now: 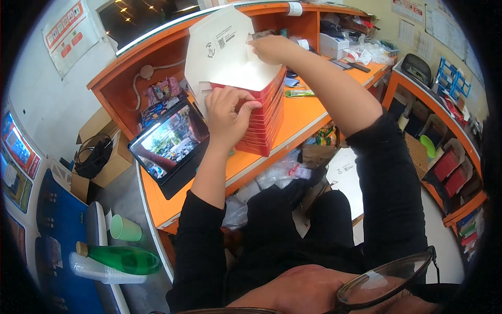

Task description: The person assembles cardboard food boxes by folding the sides and interlocking the tabs, then stacks them one by one onto a pile on the desk.

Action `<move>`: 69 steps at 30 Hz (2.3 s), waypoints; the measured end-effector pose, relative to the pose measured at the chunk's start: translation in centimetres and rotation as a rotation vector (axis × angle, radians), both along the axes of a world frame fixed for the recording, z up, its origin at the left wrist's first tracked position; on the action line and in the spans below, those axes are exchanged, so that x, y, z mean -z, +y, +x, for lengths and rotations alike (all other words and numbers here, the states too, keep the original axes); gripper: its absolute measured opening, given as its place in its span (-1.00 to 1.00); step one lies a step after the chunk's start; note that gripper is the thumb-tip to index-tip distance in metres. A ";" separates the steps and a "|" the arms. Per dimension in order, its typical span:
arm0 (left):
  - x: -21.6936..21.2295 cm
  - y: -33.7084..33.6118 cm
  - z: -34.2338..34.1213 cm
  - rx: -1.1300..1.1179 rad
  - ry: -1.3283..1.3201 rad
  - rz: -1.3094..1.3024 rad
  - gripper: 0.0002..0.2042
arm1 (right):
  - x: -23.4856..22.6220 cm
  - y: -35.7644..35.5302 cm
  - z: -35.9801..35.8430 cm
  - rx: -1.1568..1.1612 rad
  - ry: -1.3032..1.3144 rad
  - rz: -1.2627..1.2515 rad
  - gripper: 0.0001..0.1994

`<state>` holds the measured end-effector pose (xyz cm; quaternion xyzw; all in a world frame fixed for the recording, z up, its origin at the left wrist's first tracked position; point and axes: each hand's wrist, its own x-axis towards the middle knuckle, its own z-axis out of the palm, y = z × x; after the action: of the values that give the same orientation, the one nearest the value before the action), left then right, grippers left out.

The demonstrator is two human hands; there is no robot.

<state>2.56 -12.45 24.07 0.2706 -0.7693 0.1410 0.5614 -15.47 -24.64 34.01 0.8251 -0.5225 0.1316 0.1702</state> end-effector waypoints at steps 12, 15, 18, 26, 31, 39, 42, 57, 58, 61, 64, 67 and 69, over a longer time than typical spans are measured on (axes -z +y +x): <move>1.5 -0.5 0.4 0.029 0.111 0.197 -0.79 | 11.3 -1.3 -12.5 -0.265 -1.086 -0.177 -0.57; 2.7 0.9 -1.0 -0.177 0.081 -0.202 -0.74 | 25.1 0.4 -21.1 0.259 -0.880 -0.074 -0.60; 7.8 3.8 0.4 -0.124 0.047 -0.195 -0.68 | 40.3 5.8 -25.4 0.534 -0.724 0.338 -0.57; 27.1 9.3 0.8 0.236 -0.431 1.419 -0.73 | 62.6 21.7 -32.2 0.825 -0.594 0.862 -0.37; 29.9 11.9 -1.4 0.124 -0.342 2.042 -0.56 | 58.2 22.0 -29.5 0.873 -0.374 0.842 -0.36; 31.4 9.4 -2.9 0.026 -0.343 2.139 -0.48 | 56.7 22.0 -29.3 0.874 -0.325 0.973 -0.41; 31.4 9.0 -3.7 0.036 -0.354 2.138 -0.48 | 59.5 22.4 -29.5 0.911 -0.429 0.929 -0.39; 31.7 8.6 -3.4 0.048 -0.368 2.147 -0.49 | 60.4 24.5 -33.8 0.815 -1.065 0.587 -0.71; 31.7 8.7 -3.4 0.045 -0.372 2.158 -0.50 | 60.1 24.6 -33.7 0.809 -1.155 0.508 -0.72; 31.5 8.7 -3.6 0.006 -0.384 2.177 -0.52 | 58.2 25.3 -32.8 0.767 -1.229 0.275 -0.76; 29.5 9.6 -4.4 0.084 -0.440 2.017 -0.60 | 50.8 25.6 -29.3 0.671 -1.011 0.498 -0.80; 29.9 11.6 -6.2 0.326 -0.104 1.650 -0.70 | 44.7 27.1 -23.4 0.455 -0.814 0.558 -0.75; 28.6 11.9 -8.7 0.384 -0.138 1.294 -0.71 | 40.0 27.9 -19.6 0.315 -0.689 0.666 -0.72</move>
<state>-6.15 -0.57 -4.53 0.4008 -0.7673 -0.4331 0.2510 -35.08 3.22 -5.97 0.6544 -0.6800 0.1953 -0.2667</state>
